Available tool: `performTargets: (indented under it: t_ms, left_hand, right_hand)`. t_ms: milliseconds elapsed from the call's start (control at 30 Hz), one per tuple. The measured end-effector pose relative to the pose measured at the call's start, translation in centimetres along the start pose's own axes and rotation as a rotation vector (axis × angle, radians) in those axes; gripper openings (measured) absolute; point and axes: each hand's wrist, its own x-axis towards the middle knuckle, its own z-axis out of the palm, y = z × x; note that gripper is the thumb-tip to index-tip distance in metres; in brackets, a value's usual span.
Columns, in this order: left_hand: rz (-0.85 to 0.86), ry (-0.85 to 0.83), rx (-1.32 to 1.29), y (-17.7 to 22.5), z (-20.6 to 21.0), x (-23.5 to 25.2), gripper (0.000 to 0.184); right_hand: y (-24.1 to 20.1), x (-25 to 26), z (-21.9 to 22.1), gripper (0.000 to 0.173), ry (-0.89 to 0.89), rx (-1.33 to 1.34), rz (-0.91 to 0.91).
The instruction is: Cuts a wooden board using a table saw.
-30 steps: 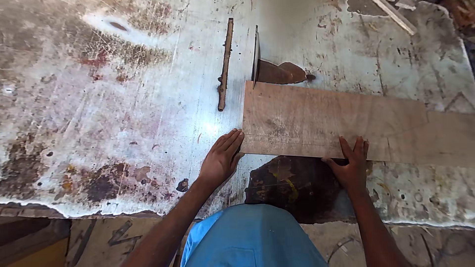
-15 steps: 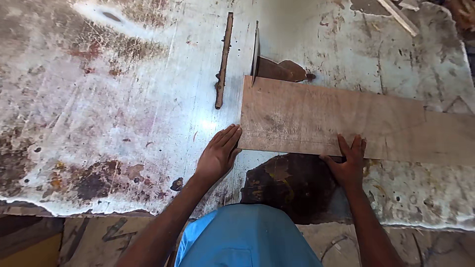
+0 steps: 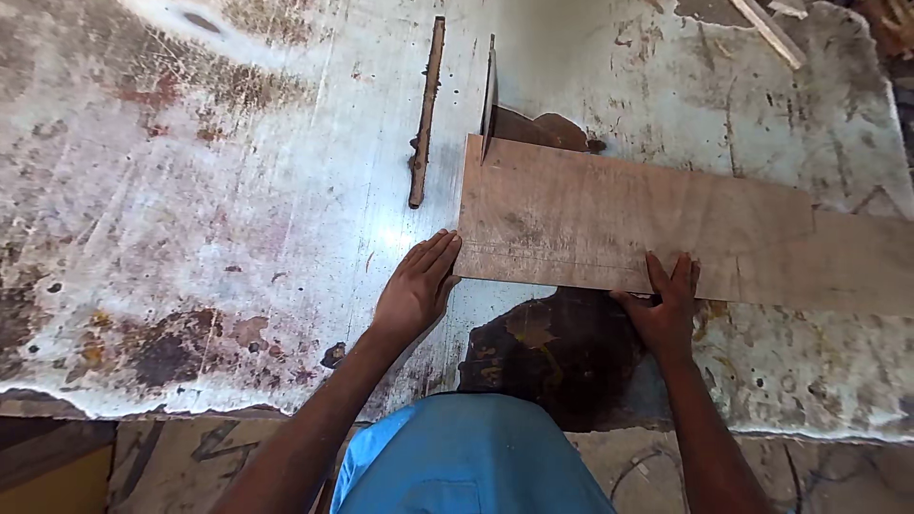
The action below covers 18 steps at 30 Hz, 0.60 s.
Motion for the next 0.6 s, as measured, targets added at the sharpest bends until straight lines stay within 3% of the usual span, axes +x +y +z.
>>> performTargets:
  t_ms: [600]
  left_hand:
    - [0.001, -0.002, -0.015, -0.9, -0.2, 1.9, 0.053]
  right_hand:
    - [-0.4, 1.8, 0.1, 0.098, -0.009, -0.01, -0.001]
